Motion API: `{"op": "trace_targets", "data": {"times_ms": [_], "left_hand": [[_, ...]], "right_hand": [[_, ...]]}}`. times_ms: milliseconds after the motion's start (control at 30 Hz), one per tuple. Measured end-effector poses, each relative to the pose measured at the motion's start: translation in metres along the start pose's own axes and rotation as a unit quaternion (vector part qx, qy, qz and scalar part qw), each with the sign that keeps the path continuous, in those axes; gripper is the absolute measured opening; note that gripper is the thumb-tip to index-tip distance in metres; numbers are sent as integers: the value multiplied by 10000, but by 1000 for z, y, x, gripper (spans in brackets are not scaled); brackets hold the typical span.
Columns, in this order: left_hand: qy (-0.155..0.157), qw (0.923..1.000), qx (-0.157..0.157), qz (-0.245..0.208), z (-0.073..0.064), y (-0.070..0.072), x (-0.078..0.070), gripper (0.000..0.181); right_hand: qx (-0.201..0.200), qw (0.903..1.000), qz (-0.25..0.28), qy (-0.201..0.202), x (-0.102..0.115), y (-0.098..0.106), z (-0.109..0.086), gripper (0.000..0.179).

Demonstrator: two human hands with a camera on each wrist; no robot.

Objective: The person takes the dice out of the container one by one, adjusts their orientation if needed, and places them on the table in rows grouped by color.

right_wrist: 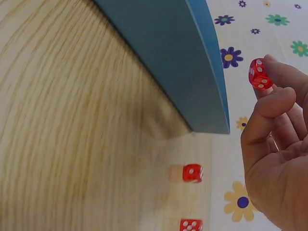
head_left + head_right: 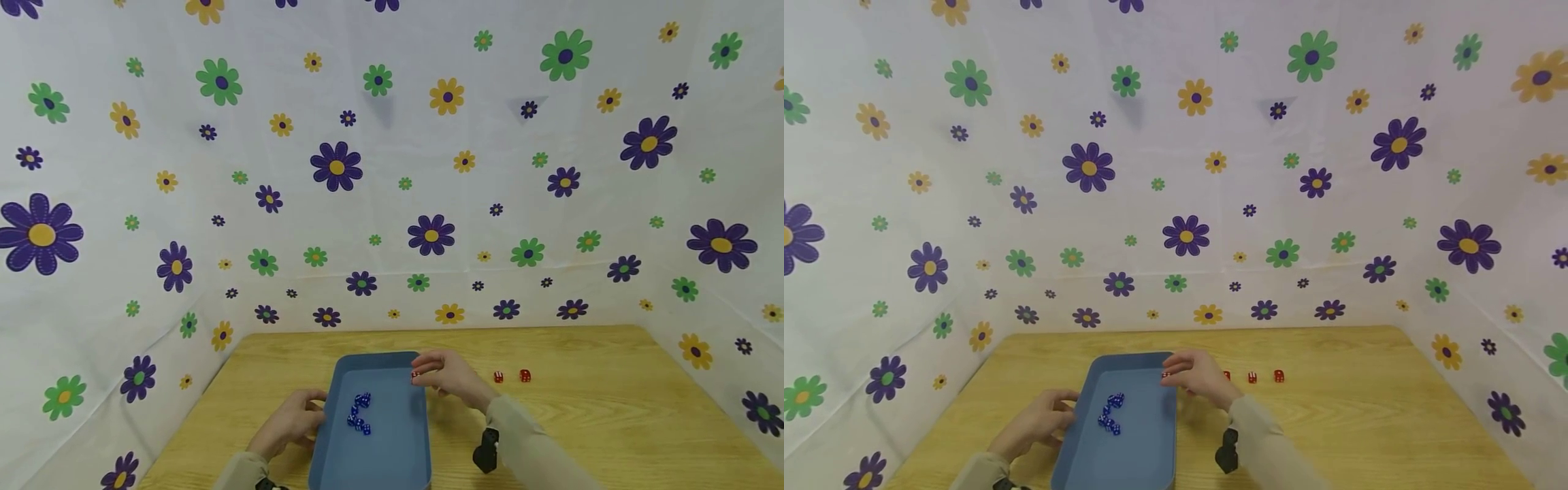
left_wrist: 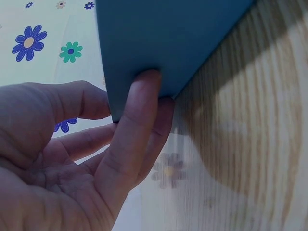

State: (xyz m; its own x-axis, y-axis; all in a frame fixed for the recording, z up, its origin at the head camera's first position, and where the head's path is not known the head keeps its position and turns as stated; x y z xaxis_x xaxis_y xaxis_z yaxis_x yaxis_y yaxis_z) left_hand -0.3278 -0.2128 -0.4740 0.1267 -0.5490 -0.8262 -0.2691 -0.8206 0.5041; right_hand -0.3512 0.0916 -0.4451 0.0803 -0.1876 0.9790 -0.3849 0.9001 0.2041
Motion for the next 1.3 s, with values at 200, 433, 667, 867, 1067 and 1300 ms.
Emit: {"op": "trace_targets", "data": {"times_ms": [200, 433, 667, 867, 1067, 1300], "left_hand": [[-61, 10000, -22, -22, 0, 0, 0, 45], [-38, 10000, -82, 33, -2, -1, -2, 45], [35, 9999, -114, 30, -1, 0, -2, 44], [69, 9999, -73, 32, -2, 0, -1, 42], [24, 10000, -34, 3, -1, -2, -1, 45], [-56, 10000, 41, -46, -1, -1, -2, 47]], "right_hand": [[-184, 9995, -226, -98, -13, 14, -5, 38], [-311, 9988, -327, -210, -25, 33, -16, 43], [-448, 9975, -441, -332, -32, 51, -27, 40], [-450, 9957, -709, -394, -35, 60, -37, 41], [-547, 9941, -711, -616, -39, 76, -49, 42], [-693, 9932, -696, -632, -46, 99, -59, 43]]}}
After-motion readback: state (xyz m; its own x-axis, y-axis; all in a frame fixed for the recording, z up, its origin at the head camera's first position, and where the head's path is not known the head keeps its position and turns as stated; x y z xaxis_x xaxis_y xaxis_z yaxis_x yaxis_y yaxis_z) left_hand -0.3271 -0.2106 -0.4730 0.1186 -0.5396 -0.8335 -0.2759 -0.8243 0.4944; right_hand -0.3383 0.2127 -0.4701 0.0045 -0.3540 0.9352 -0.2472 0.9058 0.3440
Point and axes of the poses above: each hand's wrist, its own z-axis towards the middle knuckle, its own y-axis out of the back of the hand, x = y × z, the point moved 4 cm from there along z, towards the middle knuckle, and after that the axes turned 1 degree about z, right-handed, at the moved point
